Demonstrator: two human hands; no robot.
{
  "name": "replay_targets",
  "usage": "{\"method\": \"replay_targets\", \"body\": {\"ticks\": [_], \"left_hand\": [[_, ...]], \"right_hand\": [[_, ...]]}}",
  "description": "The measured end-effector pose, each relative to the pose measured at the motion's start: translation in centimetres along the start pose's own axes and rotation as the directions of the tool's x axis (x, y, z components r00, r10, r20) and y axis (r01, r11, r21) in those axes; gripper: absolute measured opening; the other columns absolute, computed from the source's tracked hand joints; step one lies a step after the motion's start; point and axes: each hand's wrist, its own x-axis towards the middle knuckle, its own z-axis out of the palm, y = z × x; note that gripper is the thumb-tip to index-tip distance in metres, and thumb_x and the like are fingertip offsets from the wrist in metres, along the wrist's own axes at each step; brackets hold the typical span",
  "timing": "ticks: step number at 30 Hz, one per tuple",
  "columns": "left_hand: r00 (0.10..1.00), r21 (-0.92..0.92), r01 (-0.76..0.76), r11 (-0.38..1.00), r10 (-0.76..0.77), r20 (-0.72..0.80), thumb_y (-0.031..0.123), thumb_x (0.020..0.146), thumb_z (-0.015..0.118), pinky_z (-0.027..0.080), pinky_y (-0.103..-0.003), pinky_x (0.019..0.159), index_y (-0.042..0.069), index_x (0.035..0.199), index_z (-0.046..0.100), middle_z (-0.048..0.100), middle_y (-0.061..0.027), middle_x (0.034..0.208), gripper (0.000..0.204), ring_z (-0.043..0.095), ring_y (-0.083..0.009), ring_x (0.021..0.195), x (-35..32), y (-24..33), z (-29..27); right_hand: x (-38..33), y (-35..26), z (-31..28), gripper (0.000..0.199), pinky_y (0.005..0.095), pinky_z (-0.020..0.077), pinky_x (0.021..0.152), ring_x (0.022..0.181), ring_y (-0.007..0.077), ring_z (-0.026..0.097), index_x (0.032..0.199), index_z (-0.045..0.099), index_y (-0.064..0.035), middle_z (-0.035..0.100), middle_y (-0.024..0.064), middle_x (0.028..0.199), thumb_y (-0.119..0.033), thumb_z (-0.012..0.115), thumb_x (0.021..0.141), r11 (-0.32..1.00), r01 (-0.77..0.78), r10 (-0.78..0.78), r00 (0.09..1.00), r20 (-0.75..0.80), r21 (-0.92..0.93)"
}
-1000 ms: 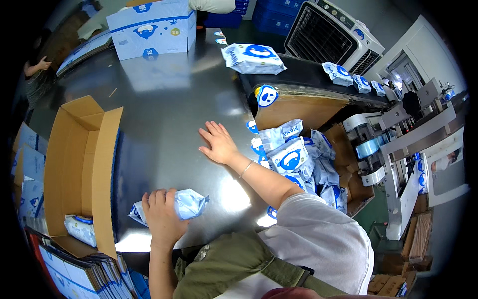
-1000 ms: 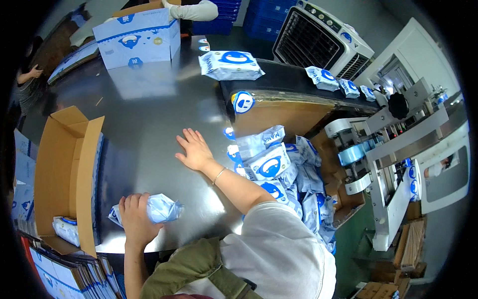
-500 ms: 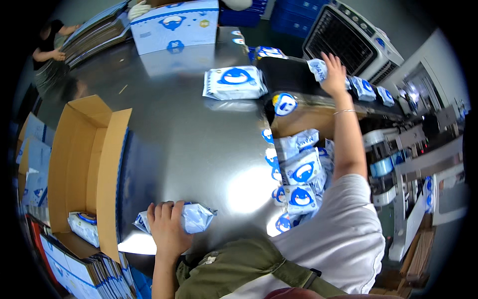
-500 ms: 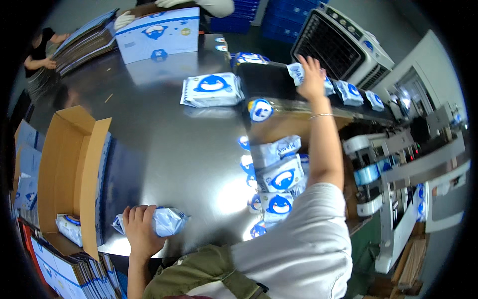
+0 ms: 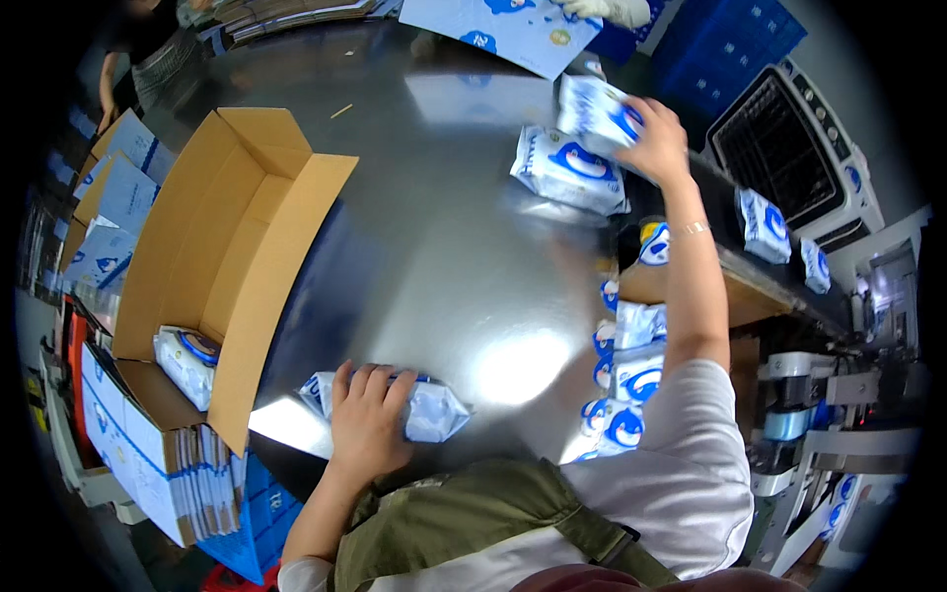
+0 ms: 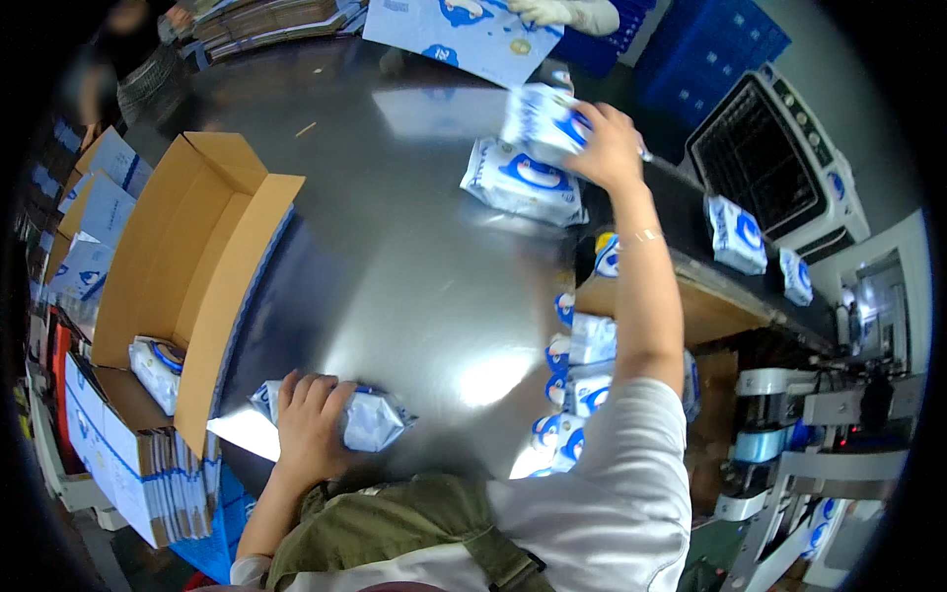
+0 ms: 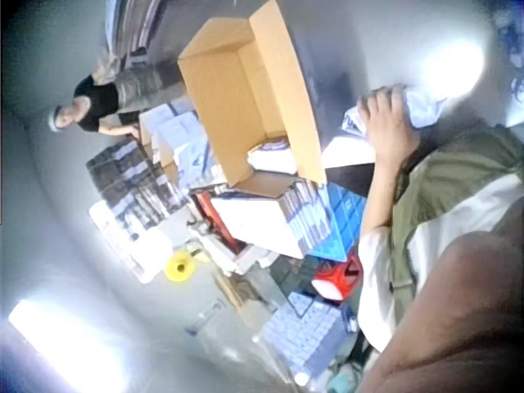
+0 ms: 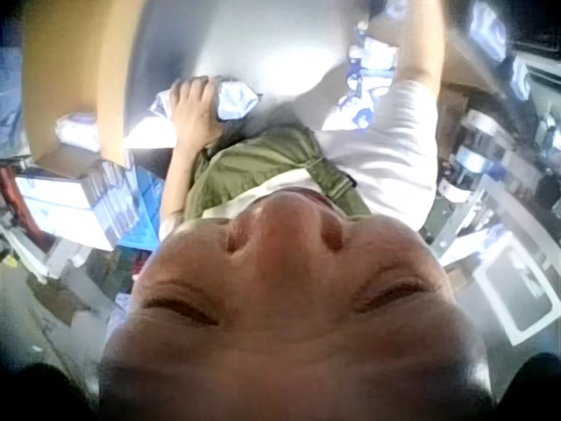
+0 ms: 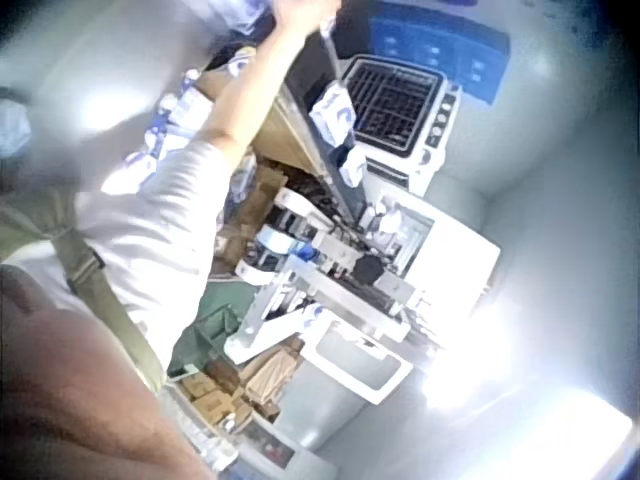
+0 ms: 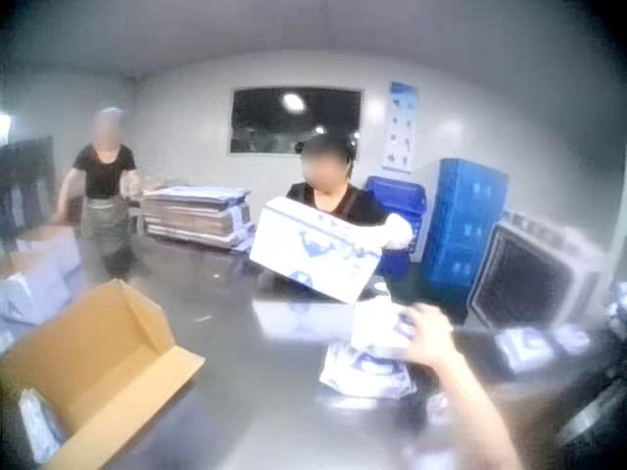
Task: The person picks up stacks of packaged wet wipes and places them into cardboard boxes, folds new boxes, and moves finished boxes aside.
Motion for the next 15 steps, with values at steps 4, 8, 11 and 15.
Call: {"method": "replay_targets", "body": {"ticks": [4, 8, 11, 15], "left_hand": [[1.0, 0.033, -0.027, 0.999, 0.028, -0.01, 0.013, 0.055, 0.071, 0.031, -0.051, 0.102, 0.011, 0.115, 0.054, 0.055, -0.0102, 0.107, 0.061, 0.052, -0.0301, 0.107, 0.0, -0.3, 0.2], [0.995, 0.049, -0.097, 0.994, 0.097, 0.004, 0.01, 0.056, 0.069, 0.032, -0.052, 0.101, 0.012, 0.113, 0.055, 0.055, -0.0097, 0.105, 0.058, 0.052, -0.0295, 0.104, -0.5, -0.8, -0.1], [0.989, 0.027, -0.148, 0.989, 0.148, 0.006, 0.011, 0.053, 0.072, 0.033, -0.053, 0.1, 0.013, 0.112, 0.055, 0.055, -0.0093, 0.104, 0.062, 0.052, -0.03, 0.105, -1.7, -1.6, 0.0], [0.981, -0.028, -0.184, 0.983, 0.185, 0.059, 0.007, 0.049, 0.072, 0.032, -0.053, 0.102, 0.013, 0.111, 0.057, 0.055, -0.0093, 0.106, 0.064, 0.052, -0.0297, 0.106, -3.6, -2.4, -0.2]], "right_hand": [[3.3, -6.5, 4.5, 0.072, 0.046, 0.0444, 0.092, 0.112, 0.0322, 0.054, 0.119, 0.064, -0.0235, 0.064, 0.0076, 0.117, -0.023, 0.076, 0.049, 0.995, 0.01, -0.043, 0.943, 0.329, 0.103], [-1.1, -9.4, 0.9, 0.07, 0.0463, 0.0451, 0.091, 0.111, 0.0335, 0.054, 0.118, 0.065, -0.0218, 0.063, 0.0096, 0.117, -0.025, 0.077, 0.049, 0.957, 0.051, -0.152, 0.926, 0.346, 0.285], [-8.5, -13.5, -5.8, 0.068, 0.0463, 0.0427, 0.094, 0.114, 0.0376, 0.052, 0.123, 0.06, -0.0199, 0.057, 0.0175, 0.125, -0.018, 0.075, 0.057, 0.927, 0.211, -0.315, 0.886, 0.339, 0.311], [-19.7, -17.6, -11.4, 0.074, 0.0519, 0.0322, 0.104, 0.126, 0.0417, 0.041, 0.132, 0.052, -0.02, 0.045, 0.0223, 0.135, -0.007, 0.07, 0.062, 0.927, 0.274, -0.348, 0.881, 0.32, 0.254]]}}
